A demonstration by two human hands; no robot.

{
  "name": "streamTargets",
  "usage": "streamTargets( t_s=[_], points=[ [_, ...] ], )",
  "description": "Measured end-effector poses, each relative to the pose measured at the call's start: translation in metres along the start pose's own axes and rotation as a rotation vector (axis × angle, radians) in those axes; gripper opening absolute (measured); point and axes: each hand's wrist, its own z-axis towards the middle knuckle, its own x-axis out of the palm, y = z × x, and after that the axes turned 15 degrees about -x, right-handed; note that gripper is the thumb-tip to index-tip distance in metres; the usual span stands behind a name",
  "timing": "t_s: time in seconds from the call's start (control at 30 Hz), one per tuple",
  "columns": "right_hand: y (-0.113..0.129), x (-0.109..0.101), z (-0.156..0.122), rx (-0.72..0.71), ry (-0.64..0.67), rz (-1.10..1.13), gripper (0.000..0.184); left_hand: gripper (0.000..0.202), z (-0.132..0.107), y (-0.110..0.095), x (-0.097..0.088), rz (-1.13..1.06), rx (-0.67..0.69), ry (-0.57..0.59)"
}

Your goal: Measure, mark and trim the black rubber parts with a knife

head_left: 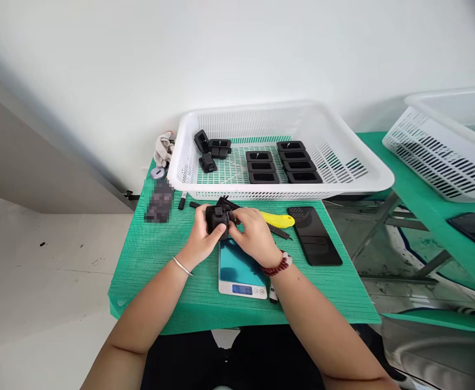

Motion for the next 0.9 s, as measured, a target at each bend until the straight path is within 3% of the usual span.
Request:
streamTargets(
  t_s=[0.2, 0.3, 0.43, 0.57, 0.7, 0.8, 0.9],
  points=[
    [-0.007, -0.006, 0.001, 0.107, -0.084, -0.06, 0.015, 0.051, 0.001, 0.001, 0.0, -0.054, -0.026, -0.081],
    [-0.011, -0.011, 0.002, 0.267, -0.147, 0.173, 0.019, 0.05, 0.002, -0.003, -0.003, -0.13, -0.04, -0.099],
    [-0.009, -0.014, 0.005, 0.366, -0.056, 0.468, 0.024, 0.051, 0.002, -0.007, -0.004, -0.153, -0.046, -0.09],
    [-0.004, -0.013, 0.006, 0.314, 0.068, 0.573, 0.027, 0.051, 0.001, -0.007, -0.004, -0.153, -0.052, -0.082],
    [-0.003, -0.011, 0.006, 0.242, 0.11, 0.556, 0.023, 0.05, 0.0, -0.007, -0.003, -0.128, -0.063, -0.032],
    [-0.003, -0.009, 0.005, 0.213, 0.08, 0.455, 0.021, 0.05, -0.001, -0.008, -0.002, -0.095, -0.062, -0.007],
    [-0.003, -0.007, 0.004, 0.159, 0.078, 0.27, 0.031, 0.051, 0.0, -0.008, 0.001, -0.087, -0.067, 0.002]
  ],
)
